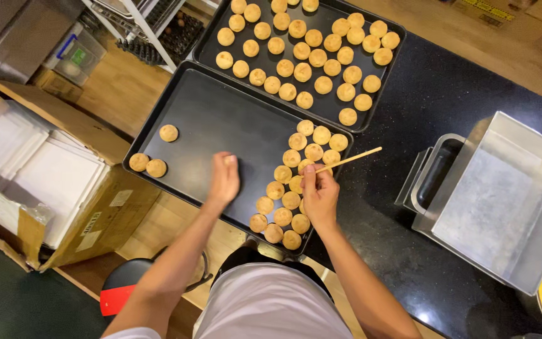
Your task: The person moves a mixing bowl and baking pans, then cuts a plastic bag with scissors and places it over a glass. The person repeatedly picks up small round biscuits from a tray and pokes a hole in the center of each one using a wooden skewer.
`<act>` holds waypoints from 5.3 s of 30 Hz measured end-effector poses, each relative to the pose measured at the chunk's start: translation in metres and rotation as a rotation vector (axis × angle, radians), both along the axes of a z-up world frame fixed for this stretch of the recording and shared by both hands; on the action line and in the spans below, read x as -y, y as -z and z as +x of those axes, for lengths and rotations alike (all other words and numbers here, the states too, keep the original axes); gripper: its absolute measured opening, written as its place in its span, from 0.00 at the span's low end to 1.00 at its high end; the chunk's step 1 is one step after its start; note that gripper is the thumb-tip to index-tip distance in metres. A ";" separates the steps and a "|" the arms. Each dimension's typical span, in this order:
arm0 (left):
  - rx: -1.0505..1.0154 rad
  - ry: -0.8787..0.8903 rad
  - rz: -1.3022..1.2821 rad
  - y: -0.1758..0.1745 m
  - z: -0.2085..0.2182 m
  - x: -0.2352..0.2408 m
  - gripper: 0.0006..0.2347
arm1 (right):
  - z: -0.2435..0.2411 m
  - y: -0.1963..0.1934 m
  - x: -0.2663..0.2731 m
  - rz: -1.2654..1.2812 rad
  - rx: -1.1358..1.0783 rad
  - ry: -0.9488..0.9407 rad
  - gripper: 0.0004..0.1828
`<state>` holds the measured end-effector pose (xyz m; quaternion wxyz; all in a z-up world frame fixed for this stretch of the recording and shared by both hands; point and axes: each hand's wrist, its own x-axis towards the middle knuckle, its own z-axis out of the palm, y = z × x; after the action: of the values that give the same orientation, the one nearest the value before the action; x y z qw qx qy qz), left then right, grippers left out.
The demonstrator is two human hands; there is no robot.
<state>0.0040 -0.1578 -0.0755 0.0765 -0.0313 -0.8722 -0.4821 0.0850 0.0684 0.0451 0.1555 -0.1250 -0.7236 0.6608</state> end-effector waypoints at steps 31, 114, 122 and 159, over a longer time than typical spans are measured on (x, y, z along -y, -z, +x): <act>0.428 0.533 0.938 -0.179 0.067 -0.122 0.20 | 0.019 -0.044 -0.017 0.066 -0.346 0.019 0.10; 0.030 -0.261 -0.431 0.012 -0.085 0.054 0.16 | 0.019 -0.018 0.012 0.300 0.013 0.055 0.10; 0.506 0.494 1.117 -0.108 0.002 -0.066 0.18 | -0.004 -0.064 -0.001 0.140 -0.262 0.073 0.12; 0.280 0.831 0.611 -0.196 0.048 -0.108 0.19 | 0.023 -0.105 -0.034 0.558 -0.520 -0.093 0.04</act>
<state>0.0516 -0.0496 0.1208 -0.2324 -0.2857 -0.6079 -0.7034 0.1076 0.1020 0.1502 0.3319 0.1269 -0.8169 0.4543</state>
